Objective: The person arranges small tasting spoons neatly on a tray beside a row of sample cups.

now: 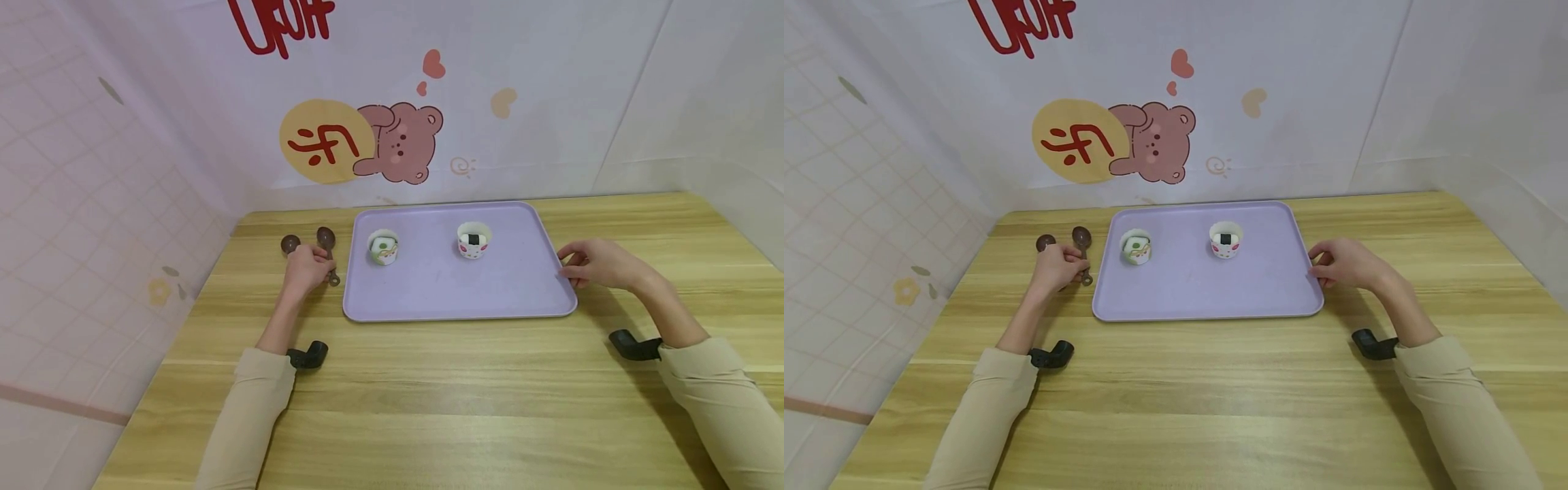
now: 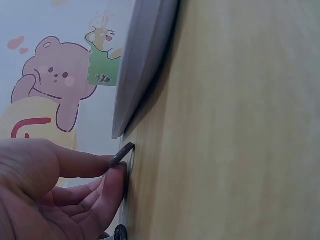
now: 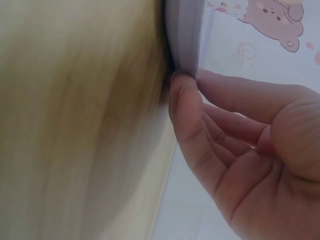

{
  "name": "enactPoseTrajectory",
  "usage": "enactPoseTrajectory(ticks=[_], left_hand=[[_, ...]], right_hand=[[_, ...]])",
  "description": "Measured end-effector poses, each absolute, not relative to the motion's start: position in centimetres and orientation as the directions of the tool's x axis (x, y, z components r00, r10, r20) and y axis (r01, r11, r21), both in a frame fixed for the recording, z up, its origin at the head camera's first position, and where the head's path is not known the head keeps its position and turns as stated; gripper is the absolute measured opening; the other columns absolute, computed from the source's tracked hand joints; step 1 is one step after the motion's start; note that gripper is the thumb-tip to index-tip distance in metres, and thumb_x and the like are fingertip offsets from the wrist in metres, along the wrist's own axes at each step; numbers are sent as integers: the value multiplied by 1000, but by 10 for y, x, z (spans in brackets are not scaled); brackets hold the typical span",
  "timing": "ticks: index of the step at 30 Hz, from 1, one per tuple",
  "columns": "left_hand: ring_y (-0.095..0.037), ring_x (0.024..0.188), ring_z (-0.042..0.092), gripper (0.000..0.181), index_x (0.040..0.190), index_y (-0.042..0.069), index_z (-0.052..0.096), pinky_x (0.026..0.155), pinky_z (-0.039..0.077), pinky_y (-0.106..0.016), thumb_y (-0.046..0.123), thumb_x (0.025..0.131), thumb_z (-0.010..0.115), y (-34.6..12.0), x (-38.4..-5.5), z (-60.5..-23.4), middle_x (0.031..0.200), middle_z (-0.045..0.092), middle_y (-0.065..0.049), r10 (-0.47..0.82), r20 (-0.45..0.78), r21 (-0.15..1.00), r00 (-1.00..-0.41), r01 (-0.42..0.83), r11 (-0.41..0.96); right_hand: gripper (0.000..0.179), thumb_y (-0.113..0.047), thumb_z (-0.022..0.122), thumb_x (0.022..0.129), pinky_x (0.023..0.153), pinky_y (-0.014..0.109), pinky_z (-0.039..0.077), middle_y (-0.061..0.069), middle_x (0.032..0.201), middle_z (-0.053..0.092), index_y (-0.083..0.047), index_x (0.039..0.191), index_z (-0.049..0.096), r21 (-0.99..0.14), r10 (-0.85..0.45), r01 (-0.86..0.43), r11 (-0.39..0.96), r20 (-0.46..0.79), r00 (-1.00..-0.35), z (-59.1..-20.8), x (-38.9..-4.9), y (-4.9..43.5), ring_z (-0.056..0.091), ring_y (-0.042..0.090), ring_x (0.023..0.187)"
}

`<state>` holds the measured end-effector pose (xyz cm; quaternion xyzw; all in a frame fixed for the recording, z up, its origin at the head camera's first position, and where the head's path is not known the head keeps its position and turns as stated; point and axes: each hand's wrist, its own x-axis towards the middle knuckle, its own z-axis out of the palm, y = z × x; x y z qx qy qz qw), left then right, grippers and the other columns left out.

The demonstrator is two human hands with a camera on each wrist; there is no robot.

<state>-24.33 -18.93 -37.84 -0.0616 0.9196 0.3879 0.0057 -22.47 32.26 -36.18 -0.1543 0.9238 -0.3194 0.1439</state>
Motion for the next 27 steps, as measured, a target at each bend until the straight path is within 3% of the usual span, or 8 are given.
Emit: enactPoseTrajectory(ticks=[15, 27], left_hand=[[-12, 58, 65, 23, 111, -11, 64, 55, 53, -18, 2, 93, 67, -187, -244, -377, 101, 71, -26, -118, -57, 744, -991, -121, 657], [-23, 68, 71, 25, 114, -8, 66, 54, 48, -17, 7, 94, 66, -183, -241, -368, 100, 72, -22, -128, 1, 733, -992, -86, 675]], right_hand=[[36, -2, 68, 95, 62, 30, 59, 14, 88, 72, 20, 120, 54, -632, -375, -188, 752, -175, -910, -364, -226, 323, 68, 17, 68], [34, -2, 67, 94, 63, 30, 59, 11, 87, 72, 18, 120, 56, -644, -370, -177, 745, -177, -912, -363, -226, 322, 68, 18, 69]])
